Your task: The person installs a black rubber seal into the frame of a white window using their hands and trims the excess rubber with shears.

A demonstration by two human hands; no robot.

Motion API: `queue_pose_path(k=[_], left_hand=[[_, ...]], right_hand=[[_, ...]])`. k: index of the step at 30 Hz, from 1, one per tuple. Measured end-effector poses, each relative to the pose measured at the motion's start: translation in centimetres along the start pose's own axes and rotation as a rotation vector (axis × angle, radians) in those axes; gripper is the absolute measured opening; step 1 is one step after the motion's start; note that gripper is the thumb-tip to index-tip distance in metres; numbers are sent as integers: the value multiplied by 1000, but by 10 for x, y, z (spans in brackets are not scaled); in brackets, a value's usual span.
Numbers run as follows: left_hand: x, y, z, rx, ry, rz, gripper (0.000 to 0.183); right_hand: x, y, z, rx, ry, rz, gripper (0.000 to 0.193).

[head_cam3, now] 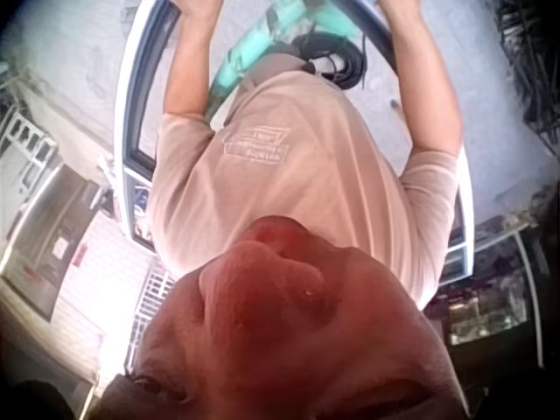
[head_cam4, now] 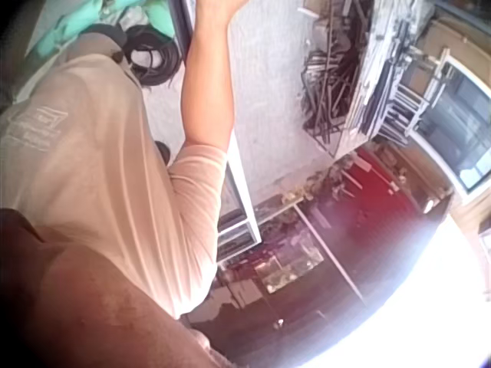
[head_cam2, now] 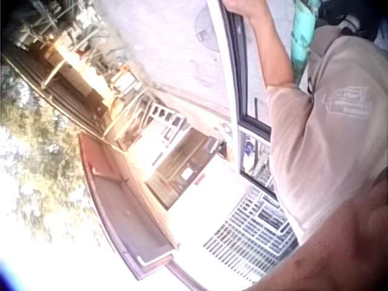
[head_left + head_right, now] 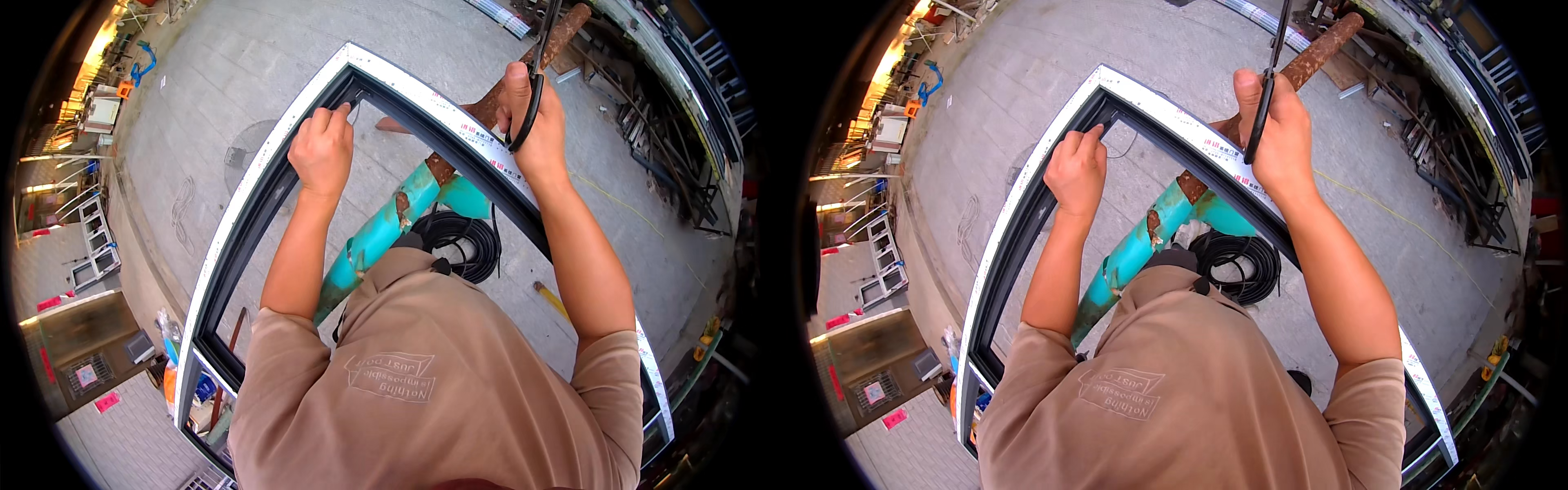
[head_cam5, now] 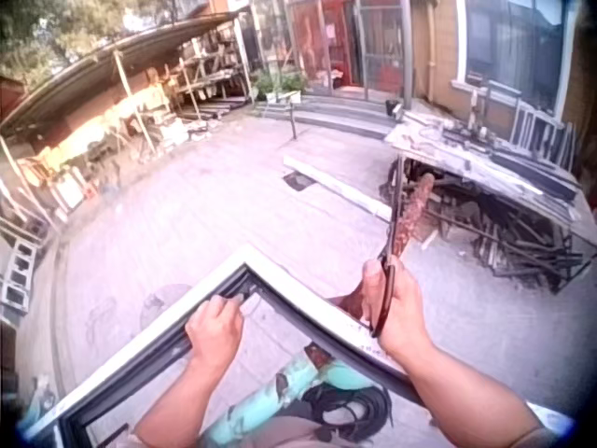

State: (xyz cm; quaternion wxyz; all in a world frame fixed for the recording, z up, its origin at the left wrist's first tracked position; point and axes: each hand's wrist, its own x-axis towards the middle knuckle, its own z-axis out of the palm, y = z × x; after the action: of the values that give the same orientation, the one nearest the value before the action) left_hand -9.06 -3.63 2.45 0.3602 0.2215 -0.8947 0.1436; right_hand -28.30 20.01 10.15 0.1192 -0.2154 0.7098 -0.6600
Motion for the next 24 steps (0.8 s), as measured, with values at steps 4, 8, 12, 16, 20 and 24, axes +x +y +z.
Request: queue_pose_path(k=[4, 8, 12, 16, 20, 24], left_hand=[[7, 3, -1, 57, -47, 28, 21], [9, 1, -7, 39, -99, 56, 23], [6, 3, -4, 50, -133, 11, 26], [6, 5, -4, 53, -146, 10, 28], [8, 9, -7, 50, -179, 6, 33], [9, 12, -8, 31, -168, -13, 33]], right_hand=[[1, -1, -1, -36, -11, -10, 53], [0, -4, 1, 17, -26, 12, 52], [3, 0, -1, 39, -43, 2, 58], [2, -4, 1, 37, -20, 19, 62], [1, 0, 4, 53, -41, 22, 61], [3, 0, 3, 95, -26, 38, 55]])
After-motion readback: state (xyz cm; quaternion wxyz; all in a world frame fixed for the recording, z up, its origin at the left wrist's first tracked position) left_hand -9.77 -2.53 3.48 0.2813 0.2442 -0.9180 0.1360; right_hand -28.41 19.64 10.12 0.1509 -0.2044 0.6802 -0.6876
